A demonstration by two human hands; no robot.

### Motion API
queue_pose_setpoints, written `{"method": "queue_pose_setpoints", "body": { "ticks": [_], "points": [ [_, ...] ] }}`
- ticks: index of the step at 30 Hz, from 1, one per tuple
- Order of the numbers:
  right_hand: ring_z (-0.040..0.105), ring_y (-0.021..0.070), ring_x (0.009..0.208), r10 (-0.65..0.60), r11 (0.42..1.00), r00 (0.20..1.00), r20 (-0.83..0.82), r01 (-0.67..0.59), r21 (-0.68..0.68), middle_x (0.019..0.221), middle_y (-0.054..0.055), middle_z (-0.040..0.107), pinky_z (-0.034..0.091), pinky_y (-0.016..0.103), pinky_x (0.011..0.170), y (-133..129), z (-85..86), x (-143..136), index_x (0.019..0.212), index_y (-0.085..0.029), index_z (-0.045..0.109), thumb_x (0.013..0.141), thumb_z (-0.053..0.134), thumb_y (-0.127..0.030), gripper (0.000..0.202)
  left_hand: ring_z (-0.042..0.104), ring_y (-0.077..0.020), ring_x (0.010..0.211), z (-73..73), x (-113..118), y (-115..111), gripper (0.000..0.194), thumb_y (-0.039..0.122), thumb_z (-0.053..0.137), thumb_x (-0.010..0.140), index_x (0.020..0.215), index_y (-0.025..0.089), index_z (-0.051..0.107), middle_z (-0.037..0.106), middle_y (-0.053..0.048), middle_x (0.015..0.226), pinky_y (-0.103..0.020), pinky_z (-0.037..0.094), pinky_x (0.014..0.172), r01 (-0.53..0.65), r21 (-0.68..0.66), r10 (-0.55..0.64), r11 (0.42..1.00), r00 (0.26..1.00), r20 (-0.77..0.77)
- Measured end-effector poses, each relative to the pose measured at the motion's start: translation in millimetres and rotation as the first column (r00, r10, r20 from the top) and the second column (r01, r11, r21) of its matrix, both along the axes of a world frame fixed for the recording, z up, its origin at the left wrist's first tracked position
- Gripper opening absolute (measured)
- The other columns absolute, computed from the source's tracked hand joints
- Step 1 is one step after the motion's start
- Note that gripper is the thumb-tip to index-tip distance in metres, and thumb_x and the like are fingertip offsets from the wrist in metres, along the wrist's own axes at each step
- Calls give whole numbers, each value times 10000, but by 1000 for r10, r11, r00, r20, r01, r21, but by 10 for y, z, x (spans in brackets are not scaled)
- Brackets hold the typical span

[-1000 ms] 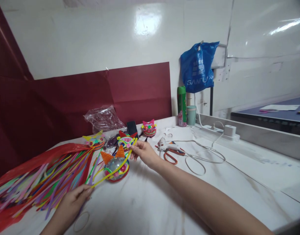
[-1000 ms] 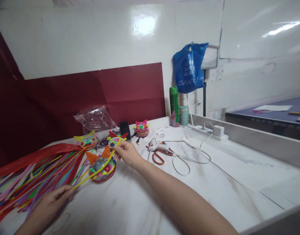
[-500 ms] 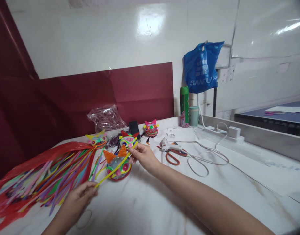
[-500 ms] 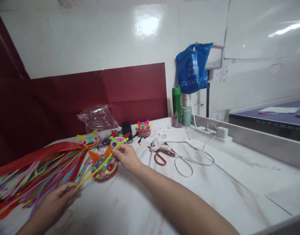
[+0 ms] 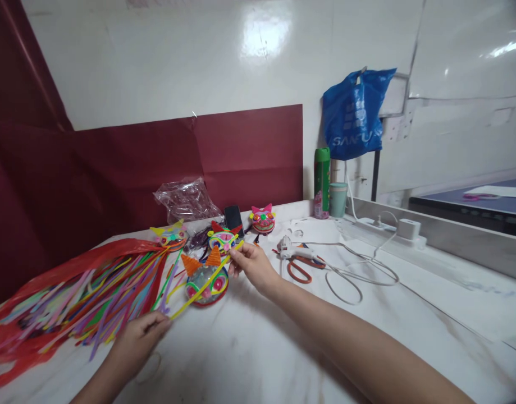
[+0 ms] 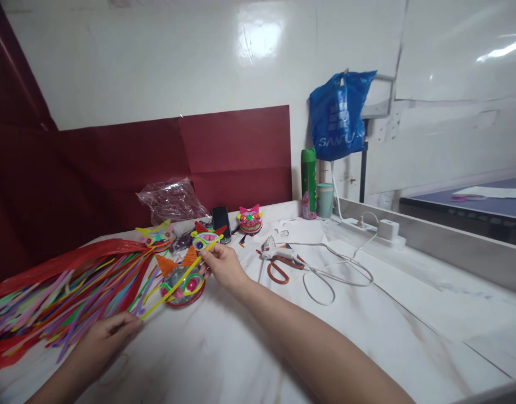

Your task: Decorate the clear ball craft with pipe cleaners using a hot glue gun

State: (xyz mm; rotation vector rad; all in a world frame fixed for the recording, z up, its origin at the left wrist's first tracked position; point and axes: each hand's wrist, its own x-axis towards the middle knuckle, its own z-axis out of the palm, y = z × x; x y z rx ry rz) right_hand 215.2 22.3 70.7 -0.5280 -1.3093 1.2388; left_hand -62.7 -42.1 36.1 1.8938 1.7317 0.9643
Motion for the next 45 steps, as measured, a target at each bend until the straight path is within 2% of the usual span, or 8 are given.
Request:
{"method": "queue_pose_setpoints", "body": {
  "ticks": [6, 12, 16, 19, 26, 35, 41, 45],
  "points": [
    [562, 101, 447, 17, 998, 999, -31, -19, -57, 524, -27, 642, 444, 220, 462, 90, -48, 52, 686, -179, 574, 613, 752, -581, 446, 545, -178, 667, -45, -60, 61, 502, 681, 541, 669, 636, 188, 628, 602, -14, 632, -250, 421, 644, 31, 28, -31, 999, 999, -18],
    [579, 105, 487, 35, 994, 997, -70, -42, -104, 636, -11, 664, 438, 225, 453, 170, -143, 57, 703, -171, 618, 565, 795, -541, 433, 497, -166, 626, -63, -87, 59, 364, 543, 566, 673, 625, 187, 617, 563, 0, 604, -250, 386, 606, 2, 22, -2, 1000, 1000, -3],
    [591, 108, 505, 50, 991, 993, -103, -62, -118, 692, -14, 676, 445, 230, 460, 167, -157, 63, 770, -180, 633, 570, 807, -497, 413, 465, -158, 612, -34, -28, 20, 331, 510, 572, 650, 607, 183, 599, 531, 8, 592, -251, 366, 591, 22, -36, -21, 999, 1000, 20],
    [593, 110, 503, 65, 989, 991, -119, -80, -122, 665, -28, 670, 453, 234, 472, 152, -154, 63, 833, -192, 636, 586, 803, -478, 413, 428, -147, 584, -40, 1, 11, 326, 500, 558, 653, 584, 182, 560, 489, 20, 567, -248, 335, 566, 43, -85, -40, 995, 999, 35],
    [607, 124, 511, 102, 985, 987, -122, -118, -126, 638, -15, 672, 459, 241, 480, 119, -148, 46, 797, -188, 632, 619, 790, -483, 378, 384, -128, 530, -48, -10, 11, 345, 517, 543, 662, 582, 182, 527, 449, 40, 523, -243, 292, 532, 15, -125, -15, 992, 1000, 1],
    [541, 99, 437, 15, 991, 989, -150, -35, -126, 608, -19, 661, 431, 230, 447, 135, -112, 97, 829, -186, 641, 638, 780, -484, 380, 331, -96, 466, -93, 13, -17, 359, 540, 540, 717, 630, 193, 508, 374, 76, 497, -221, 258, 463, 103, -164, -87, 981, 991, 101],
    [571, 108, 500, 13, 991, 984, -178, -37, -131, 672, -4, 675, 430, 220, 451, 122, -118, 123, 817, -188, 636, 613, 807, -466, 384, 282, -80, 423, -49, 55, -53, 327, 518, 525, 724, 727, 191, 533, 366, 98, 461, -216, 224, 441, 33, -114, -9, 993, 979, 204],
    [533, 93, 458, 21, 990, 983, -181, -46, -133, 622, -27, 648, 419, 223, 452, 101, -121, 135, 845, -193, 645, 633, 801, -455, 372, 345, -83, 438, -68, 51, -66, 300, 471, 576, 699, 715, 171, 570, 386, 91, 451, -214, 267, 462, 126, -152, -92, 980, 972, 218]
  ]
}}
